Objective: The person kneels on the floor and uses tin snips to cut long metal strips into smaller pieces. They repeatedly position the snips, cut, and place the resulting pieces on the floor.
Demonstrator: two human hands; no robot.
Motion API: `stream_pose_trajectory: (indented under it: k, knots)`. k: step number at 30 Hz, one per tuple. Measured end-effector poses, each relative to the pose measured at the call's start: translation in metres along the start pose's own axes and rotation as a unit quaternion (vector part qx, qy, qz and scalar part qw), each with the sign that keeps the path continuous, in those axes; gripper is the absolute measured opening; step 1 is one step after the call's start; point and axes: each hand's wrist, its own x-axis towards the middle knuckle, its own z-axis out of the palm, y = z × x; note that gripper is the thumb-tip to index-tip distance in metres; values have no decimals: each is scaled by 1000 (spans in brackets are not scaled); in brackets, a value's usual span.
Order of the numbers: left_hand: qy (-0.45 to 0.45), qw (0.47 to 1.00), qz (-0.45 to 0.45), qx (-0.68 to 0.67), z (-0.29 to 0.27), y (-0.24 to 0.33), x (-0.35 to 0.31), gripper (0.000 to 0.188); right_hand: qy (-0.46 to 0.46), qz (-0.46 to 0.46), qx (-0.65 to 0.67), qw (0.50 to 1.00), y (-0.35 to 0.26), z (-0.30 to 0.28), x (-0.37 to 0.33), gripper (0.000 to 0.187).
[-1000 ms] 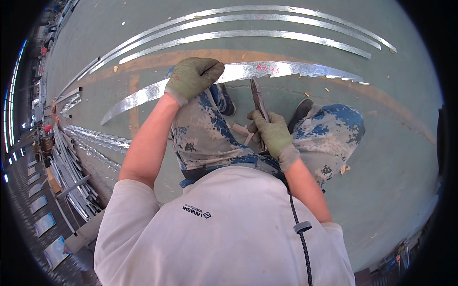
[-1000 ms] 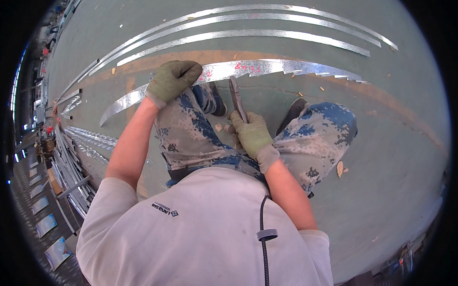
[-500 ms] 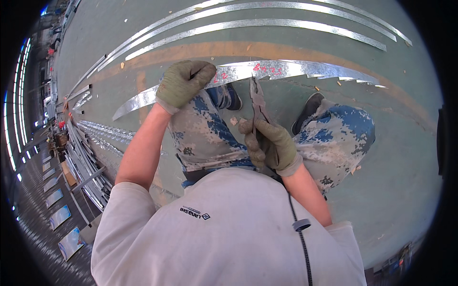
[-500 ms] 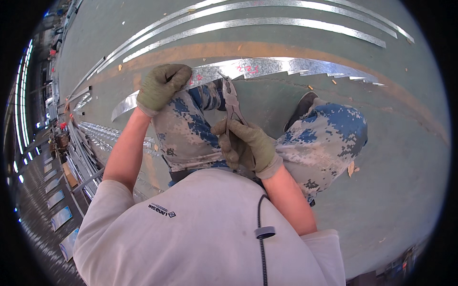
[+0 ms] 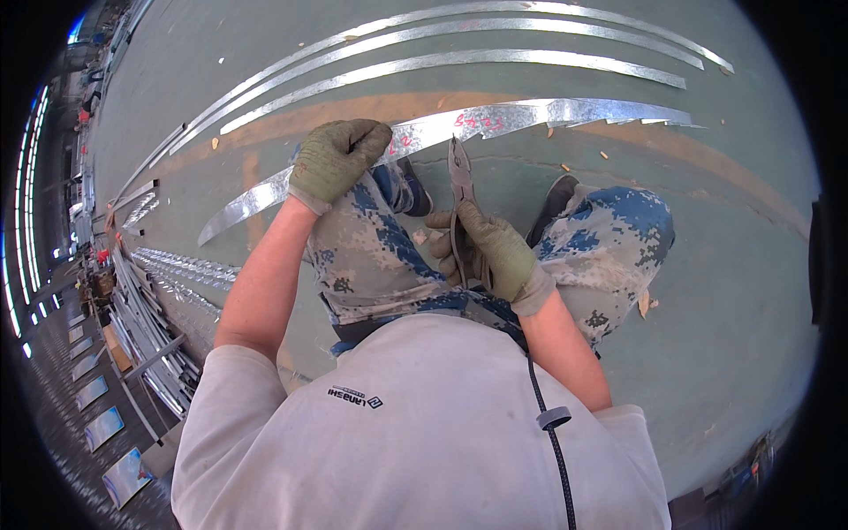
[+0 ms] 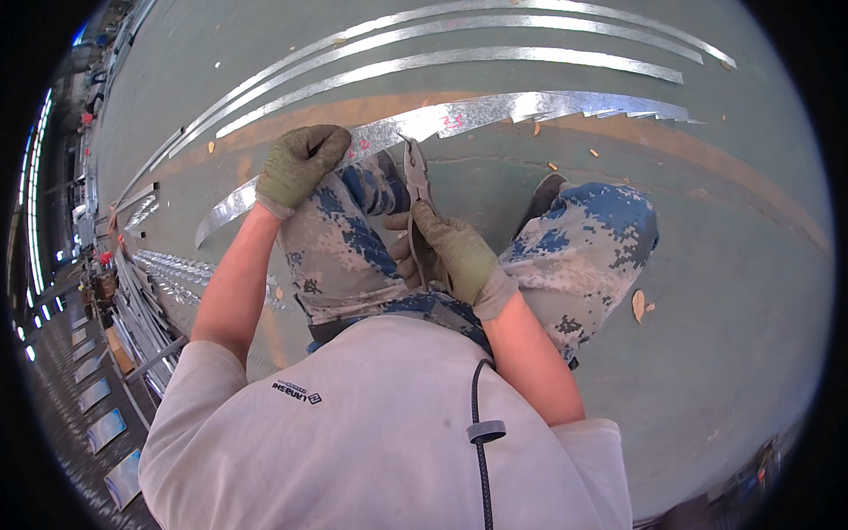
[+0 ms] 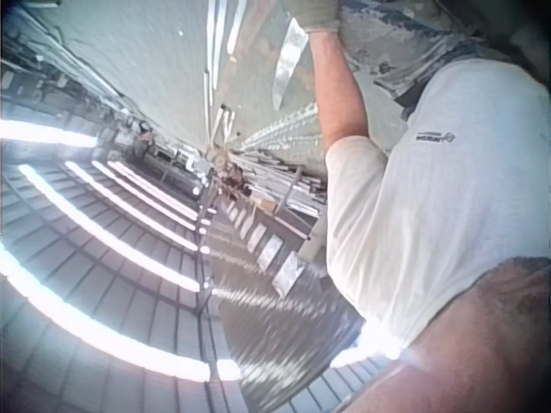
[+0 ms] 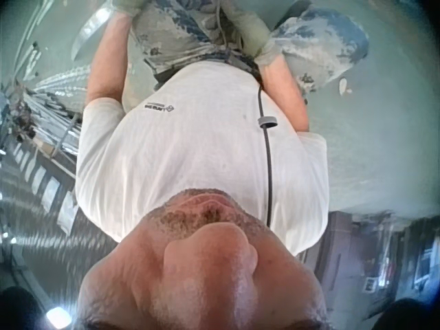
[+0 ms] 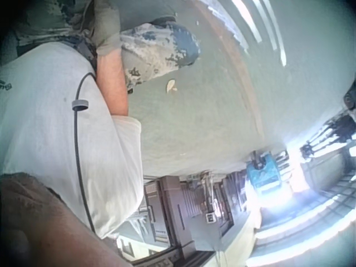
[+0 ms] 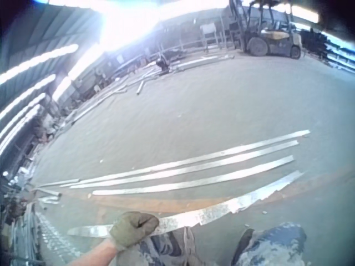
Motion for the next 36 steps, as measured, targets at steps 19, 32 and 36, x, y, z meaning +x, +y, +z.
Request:
stream_pose_trajectory:
  k: [19,32,36]
  knots:
    - [33,999,25,6,-2,-3,0,45,-182,46,177,966,12,-25,8,62]
    - [48,990,28,-132,-1,-17,4,45,-69,-12,70,995,17,-10,7,53]
    - [81,969,70,-224,-22,-24,3,43,-47,-14,17,999,20,-15,-1,54]
